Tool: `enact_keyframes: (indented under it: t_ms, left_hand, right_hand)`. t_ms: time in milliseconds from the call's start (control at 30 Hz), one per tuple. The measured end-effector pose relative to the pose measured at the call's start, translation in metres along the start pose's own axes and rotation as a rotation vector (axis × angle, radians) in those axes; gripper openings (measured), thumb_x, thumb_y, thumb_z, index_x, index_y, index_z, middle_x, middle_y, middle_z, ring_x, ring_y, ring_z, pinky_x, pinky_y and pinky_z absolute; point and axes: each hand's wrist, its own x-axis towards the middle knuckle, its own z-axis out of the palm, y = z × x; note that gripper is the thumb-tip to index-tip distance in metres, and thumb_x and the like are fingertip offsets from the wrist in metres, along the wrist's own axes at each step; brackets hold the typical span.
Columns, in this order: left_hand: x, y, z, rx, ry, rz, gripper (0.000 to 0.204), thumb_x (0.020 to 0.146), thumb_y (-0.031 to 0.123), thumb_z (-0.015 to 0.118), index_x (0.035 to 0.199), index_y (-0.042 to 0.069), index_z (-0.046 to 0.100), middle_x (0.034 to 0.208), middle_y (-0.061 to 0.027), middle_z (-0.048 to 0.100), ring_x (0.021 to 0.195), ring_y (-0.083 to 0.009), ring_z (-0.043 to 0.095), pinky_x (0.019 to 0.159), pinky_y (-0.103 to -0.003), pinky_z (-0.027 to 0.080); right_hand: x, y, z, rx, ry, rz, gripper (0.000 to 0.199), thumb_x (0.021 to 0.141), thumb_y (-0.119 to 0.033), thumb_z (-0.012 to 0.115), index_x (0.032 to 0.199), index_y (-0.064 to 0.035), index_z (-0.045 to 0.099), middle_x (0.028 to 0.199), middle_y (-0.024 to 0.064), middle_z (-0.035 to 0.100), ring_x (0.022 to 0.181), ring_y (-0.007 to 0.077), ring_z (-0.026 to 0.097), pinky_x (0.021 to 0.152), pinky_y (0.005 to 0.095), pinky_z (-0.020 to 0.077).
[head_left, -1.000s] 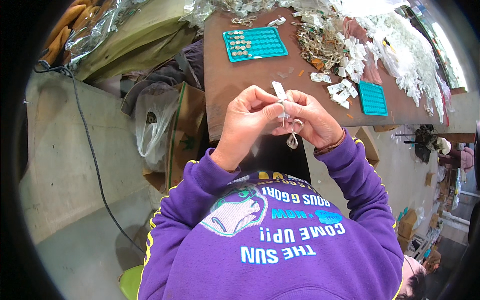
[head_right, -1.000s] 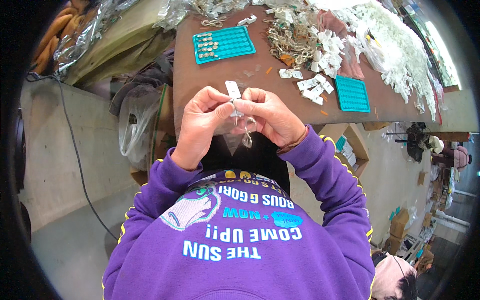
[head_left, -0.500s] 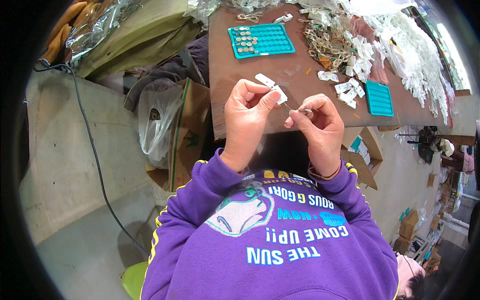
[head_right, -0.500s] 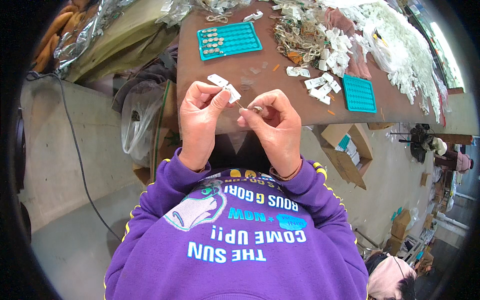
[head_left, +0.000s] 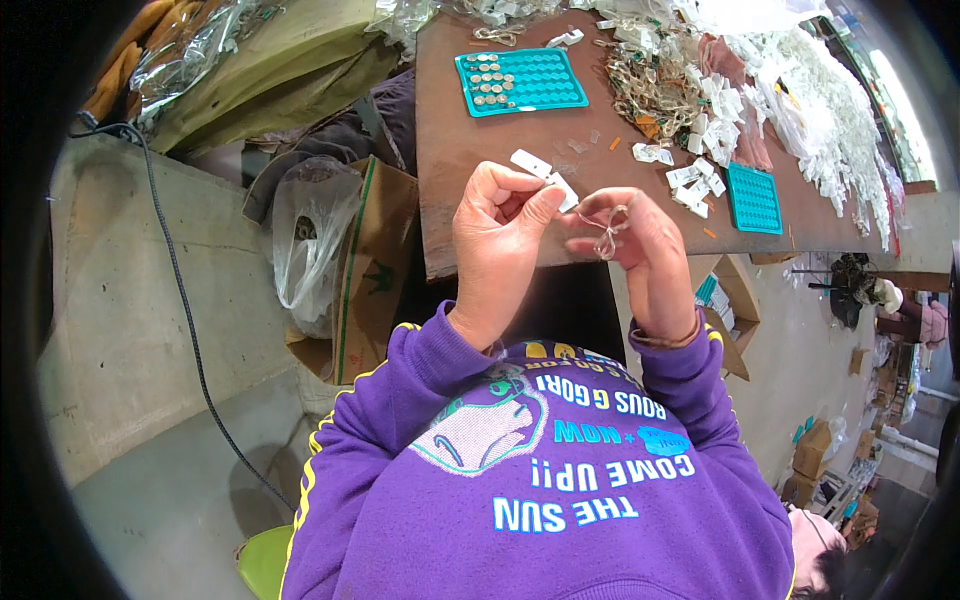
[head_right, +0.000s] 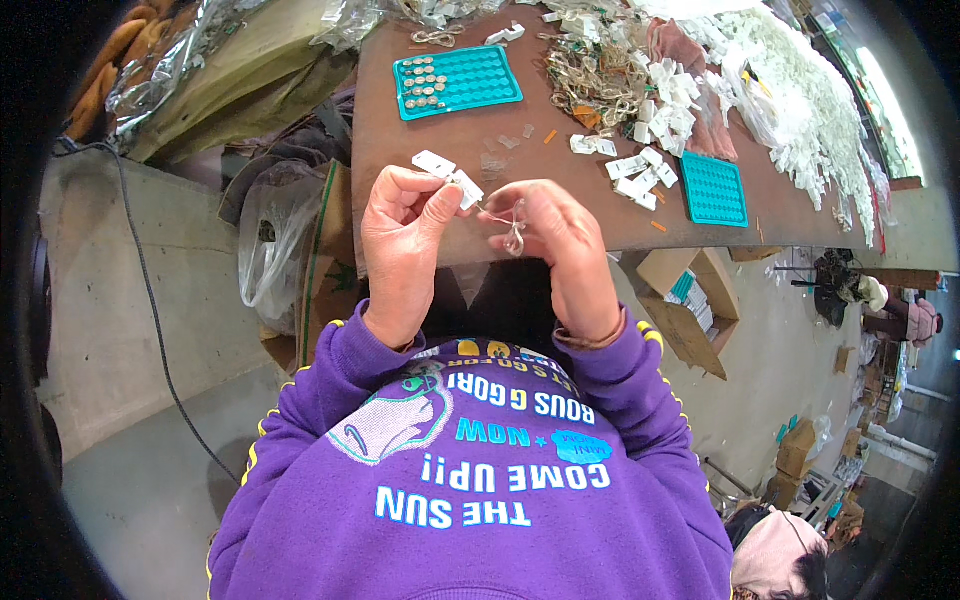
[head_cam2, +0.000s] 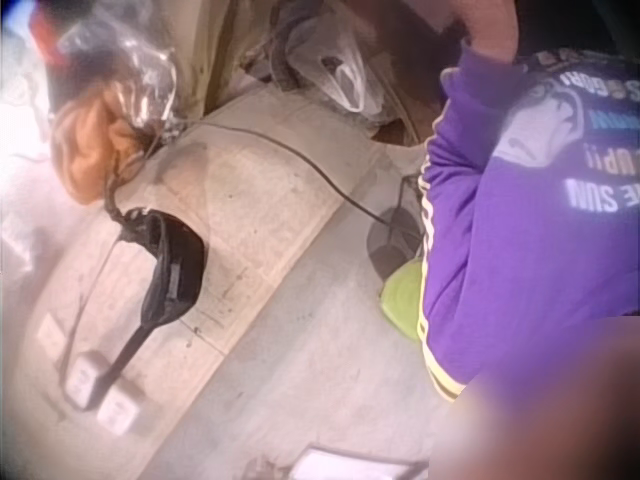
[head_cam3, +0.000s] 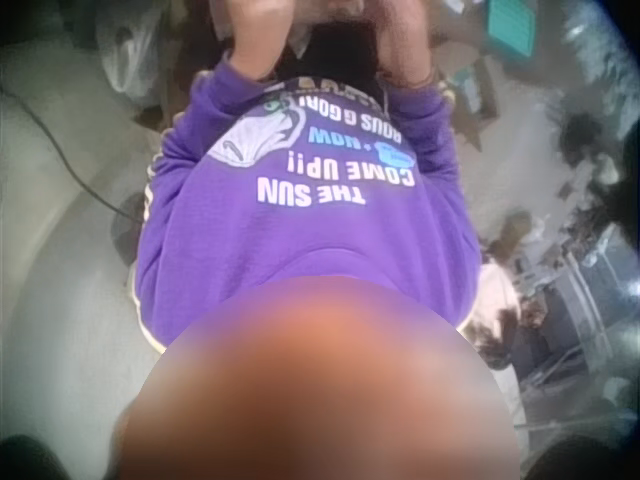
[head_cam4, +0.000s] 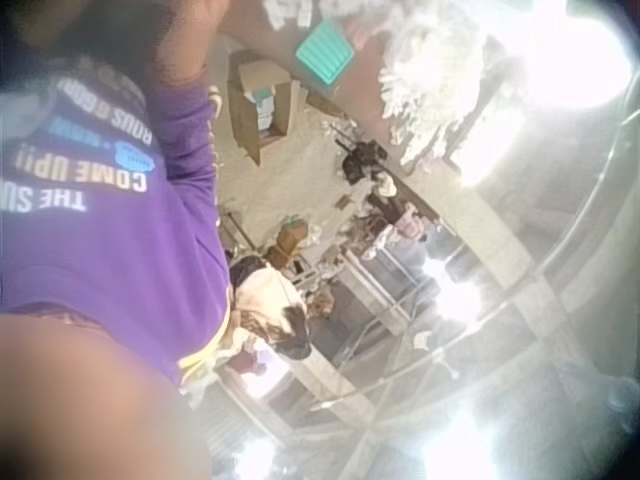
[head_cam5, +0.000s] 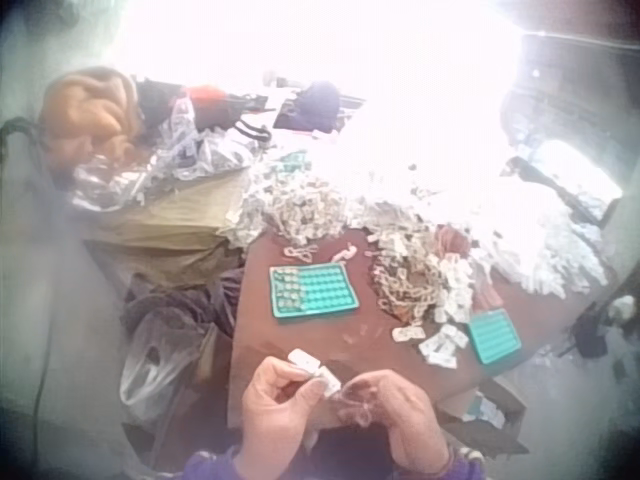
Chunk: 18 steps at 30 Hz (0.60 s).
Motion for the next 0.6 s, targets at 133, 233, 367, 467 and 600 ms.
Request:
enact_keyframes:
  t_ms: [133, 233, 367, 467, 600]
  left_hand:
    - [0.0, 0.001, -0.001, 0.042, 0.018, 0.054, 0.015, 0.088, -0.001, 0.066, 0.091, 0.003, 0.052, 0.088, -0.0041, 0.063, 0.082, -0.0089, 0.062, 0.073, -0.022, 0.051]
    - [-0.001, -0.001, -0.001, 0.041, 0.029, 0.071, 0.016, 0.088, -0.001, 0.066, 0.091, 0.004, 0.052, 0.089, -0.0043, 0.063, 0.082, -0.0089, 0.061, 0.072, -0.022, 0.051]
    - [0.001, -0.003, -0.002, -0.028, 0.015, 0.035, 0.015, 0.089, 0.001, 0.066, 0.092, 0.004, 0.052, 0.091, -0.0053, 0.063, 0.081, -0.0097, 0.062, 0.073, -0.023, 0.051]
    - [0.0, -0.002, -0.001, -0.135, 0.009, -0.11, 0.014, 0.09, 0.003, 0.066, 0.091, 0.004, 0.052, 0.091, -0.0058, 0.064, 0.081, -0.0107, 0.062, 0.073, -0.024, 0.052]
    - [0.001, 0.0, 0.001, -0.166, 0.041, -0.192, 0.014, 0.09, 0.004, 0.065, 0.089, 0.004, 0.052, 0.09, -0.0058, 0.063, 0.081, -0.0109, 0.062, 0.073, -0.025, 0.052]
  right_hand:
    - [0.002, 0.004, -0.005, 0.501, -0.188, 0.316, 0.045, 0.102, -0.041, 0.039, 0.12, -0.0011, 0.052, 0.114, 0.0123, 0.058, 0.106, 0.0245, 0.062, 0.087, 0.0376, 0.0536]
    - [-0.001, 0.011, -0.001, 0.491, -0.082, 0.203, 0.027, 0.099, -0.021, 0.051, 0.117, -0.0015, 0.053, 0.11, 0.0088, 0.058, 0.104, 0.0243, 0.063, 0.088, 0.036, 0.055]
    - [-0.002, 0.009, 0.003, -0.363, 0.149, -0.361, 0.012, 0.082, 0.0, 0.067, 0.093, -0.0037, 0.065, 0.094, 0.0061, 0.061, 0.086, 0.02, 0.064, 0.074, 0.0307, 0.0542]
    - [0.002, -0.006, -0.006, -1.175, -0.213, -1.034, 0.027, 0.066, 0.001, 0.074, 0.092, -0.0036, 0.07, 0.088, 0.0092, 0.059, 0.079, 0.024, 0.064, 0.065, 0.0321, 0.053]
    - [0.014, -0.022, -0.015, -1.213, -0.4, -1.145, 0.029, 0.066, -0.002, 0.076, 0.094, -0.0034, 0.069, 0.099, 0.0112, 0.06, 0.083, 0.025, 0.064, 0.07, 0.0336, 0.0538]
